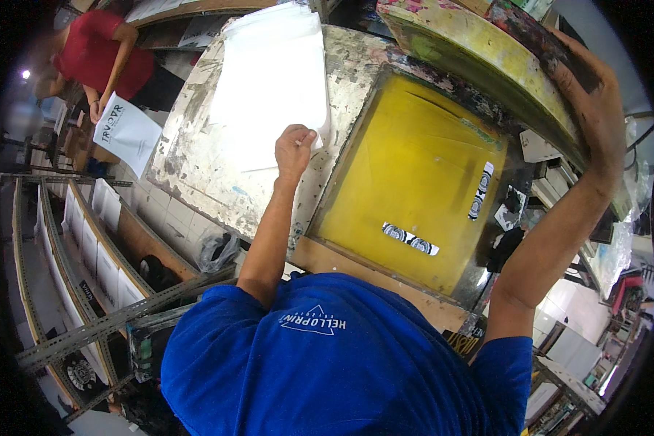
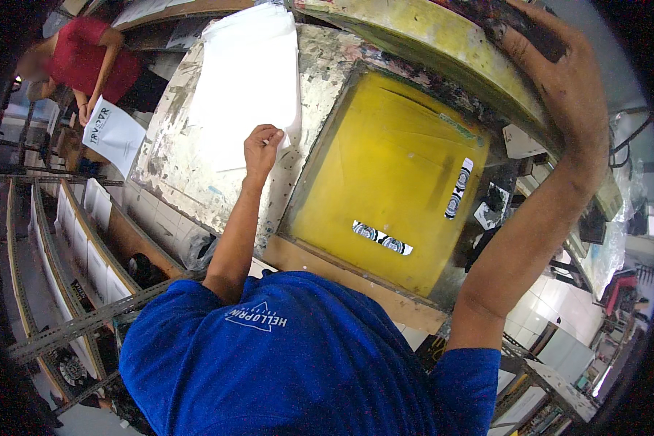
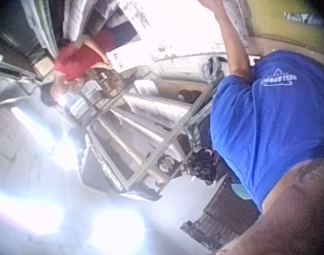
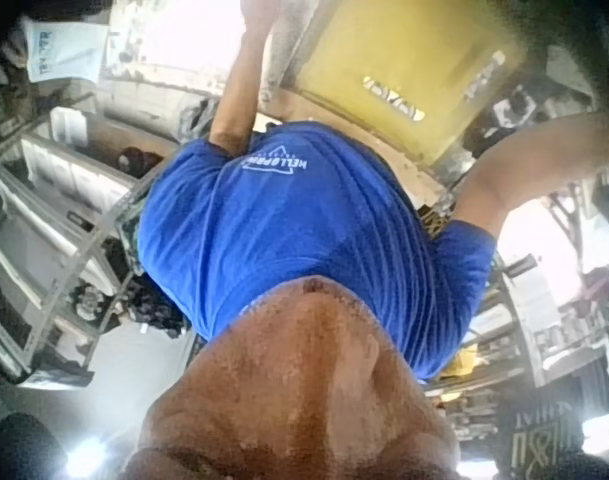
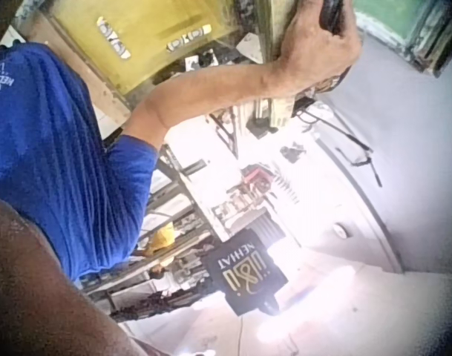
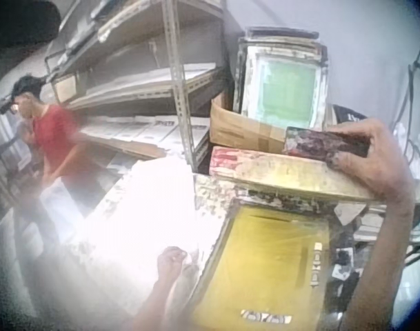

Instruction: The person performs screen printing by placing sheets of paper under a screen frame, applying ink with a squeegee, and lifting the frame to reveal the printed design.

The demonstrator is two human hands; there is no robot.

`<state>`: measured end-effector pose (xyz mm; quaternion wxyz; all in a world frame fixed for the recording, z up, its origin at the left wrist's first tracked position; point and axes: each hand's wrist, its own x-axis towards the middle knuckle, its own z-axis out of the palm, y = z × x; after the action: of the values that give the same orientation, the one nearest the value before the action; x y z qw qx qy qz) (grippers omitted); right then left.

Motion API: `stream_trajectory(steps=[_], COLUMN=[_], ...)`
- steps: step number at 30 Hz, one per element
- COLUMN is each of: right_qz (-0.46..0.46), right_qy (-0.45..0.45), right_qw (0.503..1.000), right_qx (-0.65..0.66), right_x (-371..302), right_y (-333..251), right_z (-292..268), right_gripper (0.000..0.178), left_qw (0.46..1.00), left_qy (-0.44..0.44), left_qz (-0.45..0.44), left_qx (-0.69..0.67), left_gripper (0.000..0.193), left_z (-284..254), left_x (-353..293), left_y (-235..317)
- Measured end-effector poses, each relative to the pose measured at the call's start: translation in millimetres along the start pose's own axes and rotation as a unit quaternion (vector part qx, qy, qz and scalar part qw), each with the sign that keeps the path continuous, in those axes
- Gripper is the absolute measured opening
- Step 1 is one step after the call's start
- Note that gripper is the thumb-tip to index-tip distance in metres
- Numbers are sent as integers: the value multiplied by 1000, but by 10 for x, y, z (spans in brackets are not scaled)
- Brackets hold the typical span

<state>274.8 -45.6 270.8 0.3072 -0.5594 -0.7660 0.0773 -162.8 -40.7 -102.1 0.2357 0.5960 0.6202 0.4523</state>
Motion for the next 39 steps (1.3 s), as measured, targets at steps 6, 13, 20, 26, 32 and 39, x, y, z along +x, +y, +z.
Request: stream_trajectory(steps=[6,13,20,26,32,39], right_qz=[-5,68,-25,5,-37,26], right_qy=[5,10,11,12,25,93], right_qw=[1000,998,998,998,999,988], right_qx=[-12,14,-56,-64,-4,-120], right_x=[35,-9,42,-1,-45,-112], right_y=[30,24,47,162,-242,-994], right_z=[12,9,8,-22,31,187], right_gripper=[47,45,47,46,41,35], left_qw=[960,970,980,998,937,886], left_qy=[89,57,197,-19,-175,-306], left_qz=[-225,-188,25,48,122,268], left_qx=[-143,-146,-23,42,276,221], left_gripper=[14,15,12,10,51,63], left_z=[-49,-276,-306,-320,-24,964], left_x=[91,380,343,170,-537,-850], left_y=[-264,142,25,973,835,572])
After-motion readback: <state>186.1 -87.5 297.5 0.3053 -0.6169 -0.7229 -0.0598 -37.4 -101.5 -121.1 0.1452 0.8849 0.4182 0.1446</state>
